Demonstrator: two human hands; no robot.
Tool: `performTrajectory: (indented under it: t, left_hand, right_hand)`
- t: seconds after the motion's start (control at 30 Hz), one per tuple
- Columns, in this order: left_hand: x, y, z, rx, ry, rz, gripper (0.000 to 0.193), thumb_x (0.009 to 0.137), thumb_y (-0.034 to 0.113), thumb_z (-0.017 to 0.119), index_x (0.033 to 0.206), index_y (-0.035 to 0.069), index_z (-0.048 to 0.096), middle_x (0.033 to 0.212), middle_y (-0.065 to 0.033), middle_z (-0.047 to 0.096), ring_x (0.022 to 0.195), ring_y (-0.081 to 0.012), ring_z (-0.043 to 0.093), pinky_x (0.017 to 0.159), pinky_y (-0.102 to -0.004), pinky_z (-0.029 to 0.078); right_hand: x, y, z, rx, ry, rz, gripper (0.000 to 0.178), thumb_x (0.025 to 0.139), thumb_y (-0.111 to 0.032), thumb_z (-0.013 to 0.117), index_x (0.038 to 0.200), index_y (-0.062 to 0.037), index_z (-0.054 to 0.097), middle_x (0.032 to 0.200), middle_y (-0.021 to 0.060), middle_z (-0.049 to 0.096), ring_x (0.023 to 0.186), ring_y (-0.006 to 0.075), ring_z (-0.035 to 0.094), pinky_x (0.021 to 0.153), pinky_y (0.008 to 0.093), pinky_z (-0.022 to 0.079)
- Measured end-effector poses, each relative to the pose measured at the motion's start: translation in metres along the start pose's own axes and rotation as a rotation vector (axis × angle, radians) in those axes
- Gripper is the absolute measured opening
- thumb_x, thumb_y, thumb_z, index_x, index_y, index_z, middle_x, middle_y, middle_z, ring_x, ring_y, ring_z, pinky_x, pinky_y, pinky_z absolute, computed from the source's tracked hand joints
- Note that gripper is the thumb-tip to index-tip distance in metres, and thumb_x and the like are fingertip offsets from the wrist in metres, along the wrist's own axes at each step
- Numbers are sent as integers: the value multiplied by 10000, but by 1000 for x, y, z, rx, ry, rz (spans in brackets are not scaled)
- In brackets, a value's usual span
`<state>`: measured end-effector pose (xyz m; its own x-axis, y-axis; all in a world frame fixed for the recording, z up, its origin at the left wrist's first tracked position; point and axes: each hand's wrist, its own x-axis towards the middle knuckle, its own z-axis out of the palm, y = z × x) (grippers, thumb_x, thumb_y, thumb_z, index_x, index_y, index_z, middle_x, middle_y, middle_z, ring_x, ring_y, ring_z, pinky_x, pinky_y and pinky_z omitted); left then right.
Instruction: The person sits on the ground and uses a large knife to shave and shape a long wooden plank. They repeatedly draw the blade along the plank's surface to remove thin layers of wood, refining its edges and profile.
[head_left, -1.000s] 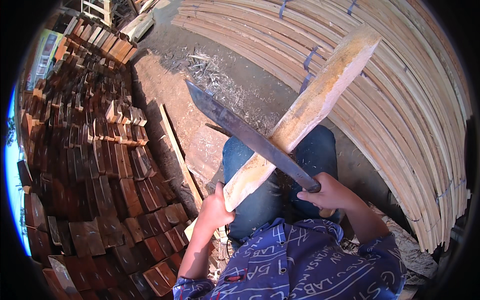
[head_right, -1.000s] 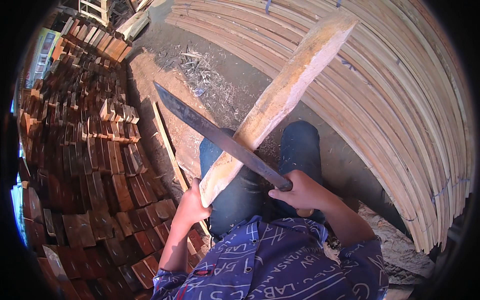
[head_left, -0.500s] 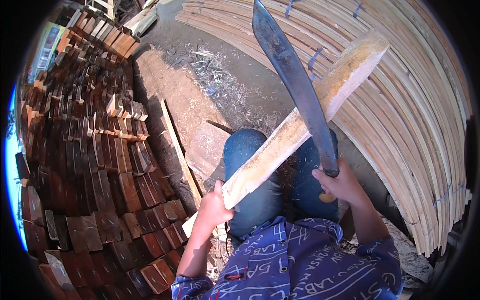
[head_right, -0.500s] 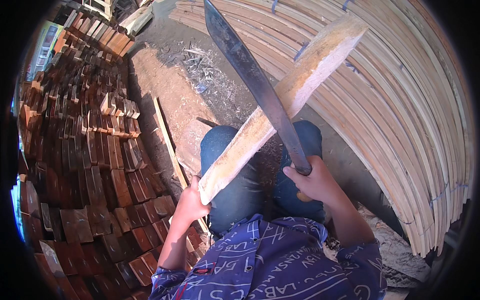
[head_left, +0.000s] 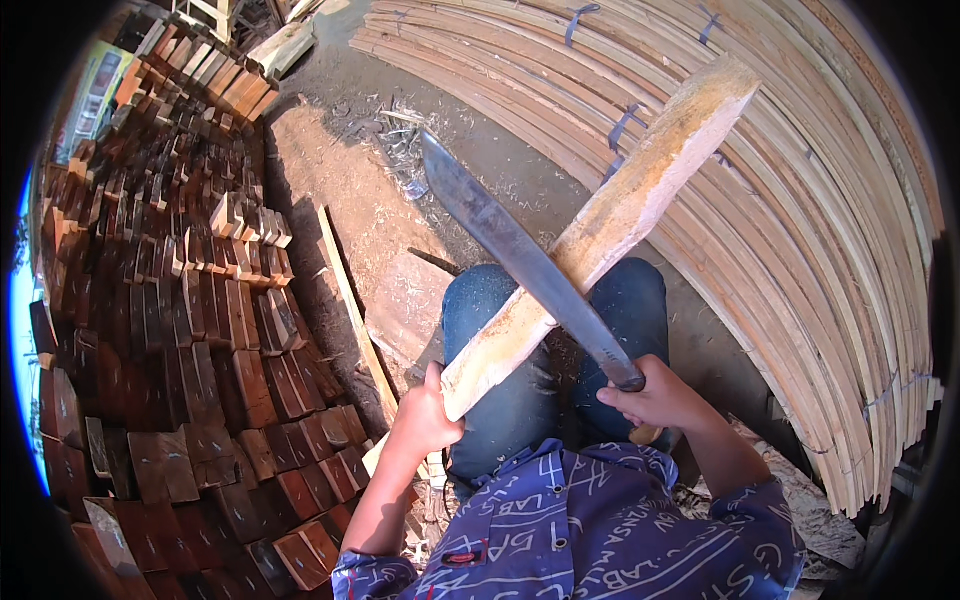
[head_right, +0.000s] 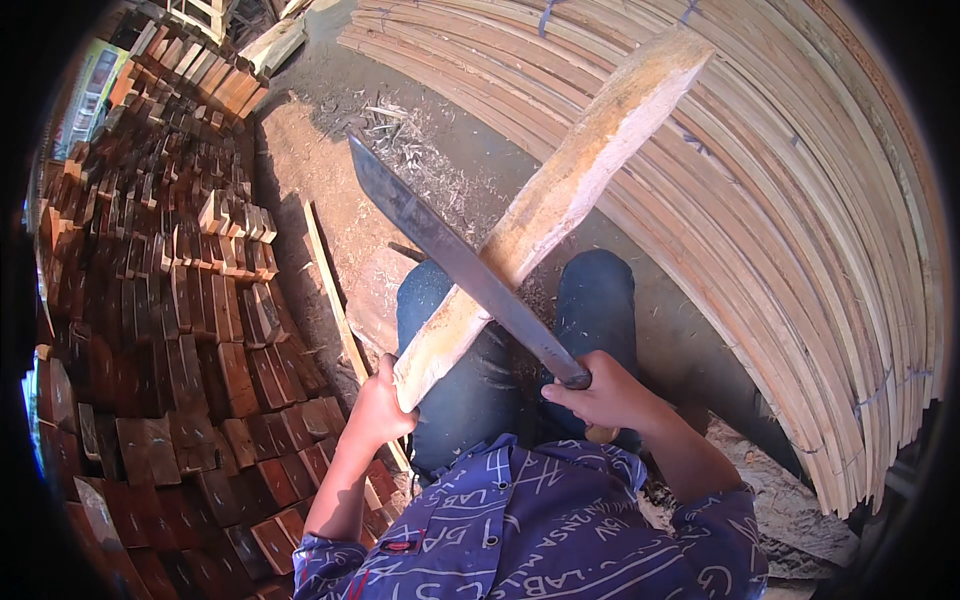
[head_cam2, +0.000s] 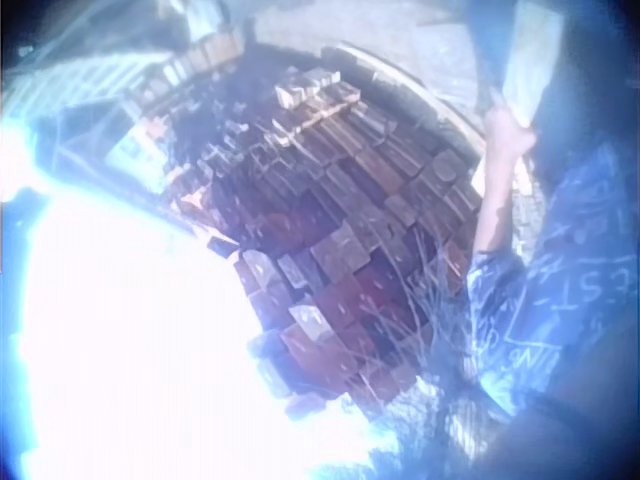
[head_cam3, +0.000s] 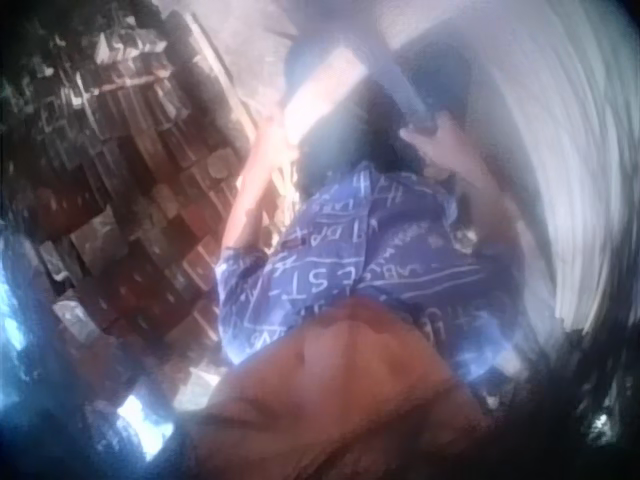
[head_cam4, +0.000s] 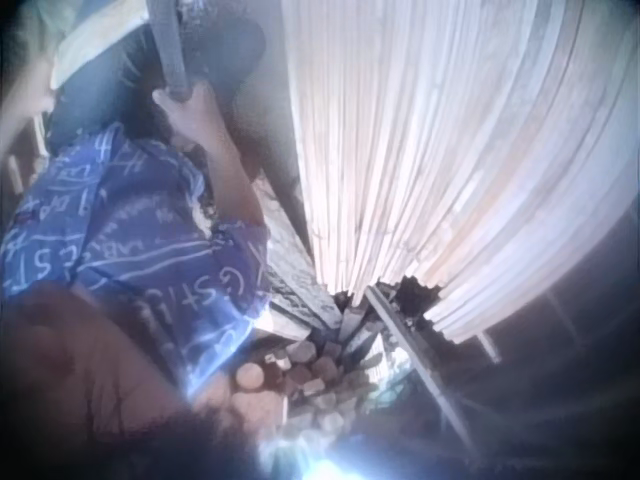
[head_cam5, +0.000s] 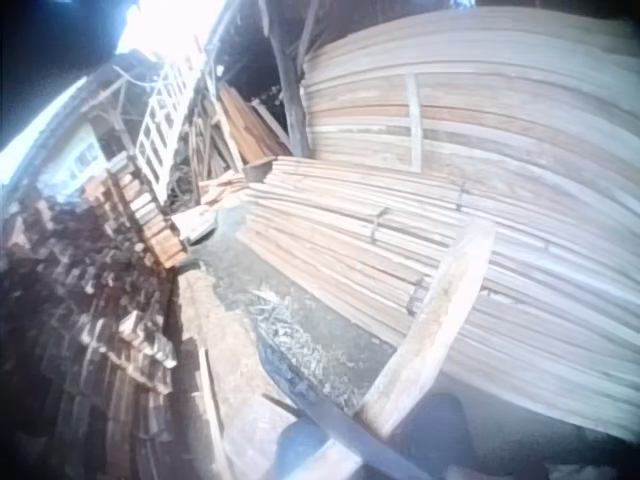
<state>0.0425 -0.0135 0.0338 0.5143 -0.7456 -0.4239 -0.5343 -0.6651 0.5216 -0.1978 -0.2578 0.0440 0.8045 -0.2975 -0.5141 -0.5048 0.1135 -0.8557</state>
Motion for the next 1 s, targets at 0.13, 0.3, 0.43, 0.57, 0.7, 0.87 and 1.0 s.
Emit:
performTrajectory:
  t: [0.13, 0.3, 0.43, 0.57, 0.7, 0.87, 1.0]
  left_hand:
    - [-4, 2, 1, 8, -44, -69, 533, 615, 12, 657, 1079, -34, 400, 812, -311, 620, 876, -514, 616, 753, -492, 512]
    - [-6, -10, 9, -57, 21, -2, 575, 604, 54, 669, 1103, -76, 412, 755, -314, 616, 790, -494, 633, 689, -504, 520]
    - [0, 0, 1, 26, -13, -16, 585, 596, 58, 677, 1101, -74, 414, 768, -318, 622, 795, -494, 635, 710, -502, 525]
    - [-4, 1, -2, 56, -26, -24, 589, 599, 55, 678, 1109, -69, 409, 779, -326, 621, 804, -503, 629, 731, -505, 527]
    - [-4, -21, 15, -82, 5, 23, 599, 601, 52, 687, 1111, -56, 391, 779, -327, 618, 822, -503, 631, 727, -502, 527]
    - [-6, -15, 12, -123, 20, -2, 572, 592, 63, 691, 1069, -47, 395, 758, -323, 617, 807, -509, 631, 718, -504, 529]
    - [-7, -9, 14, -110, 40, 11, 498, 629, 75, 648, 1047, -48, 406, 766, -336, 618, 830, -514, 627, 749, -526, 517]
  right_hand:
    - [-2, -23, 5, -44, -31, 161, 293, 872, -252, 728, 782, 2, 612, 587, -3, 549, 549, 61, 520, 504, 295, 411]
    - [3, -35, -3, 203, 124, -61, 292, 876, -253, 729, 772, -10, 605, 580, -11, 547, 501, 63, 498, 467, 283, 393]
    - [15, -8, 13, 27, -2, 60, 329, 862, -292, 736, 768, 7, 639, 570, 34, 572, 538, 107, 548, 523, 324, 439]
    - [11, 14, 36, -260, -214, -58, 366, 848, -323, 731, 785, 33, 674, 580, 101, 589, 534, 164, 566, 556, 353, 459]
    - [5, -11, 38, -283, -174, -52, 355, 829, -303, 740, 791, 43, 672, 582, 125, 580, 521, 175, 559, 546, 343, 450]
    - [-3, -23, 30, -203, 114, -160, 307, 808, -218, 761, 706, 19, 594, 556, 95, 541, 506, 134, 512, 508, 310, 415]
    - [-4, -23, 41, -297, 359, -311, 259, 803, -180, 746, 762, 19, 585, 546, 118, 548, 480, 205, 571, 497, 320, 432]
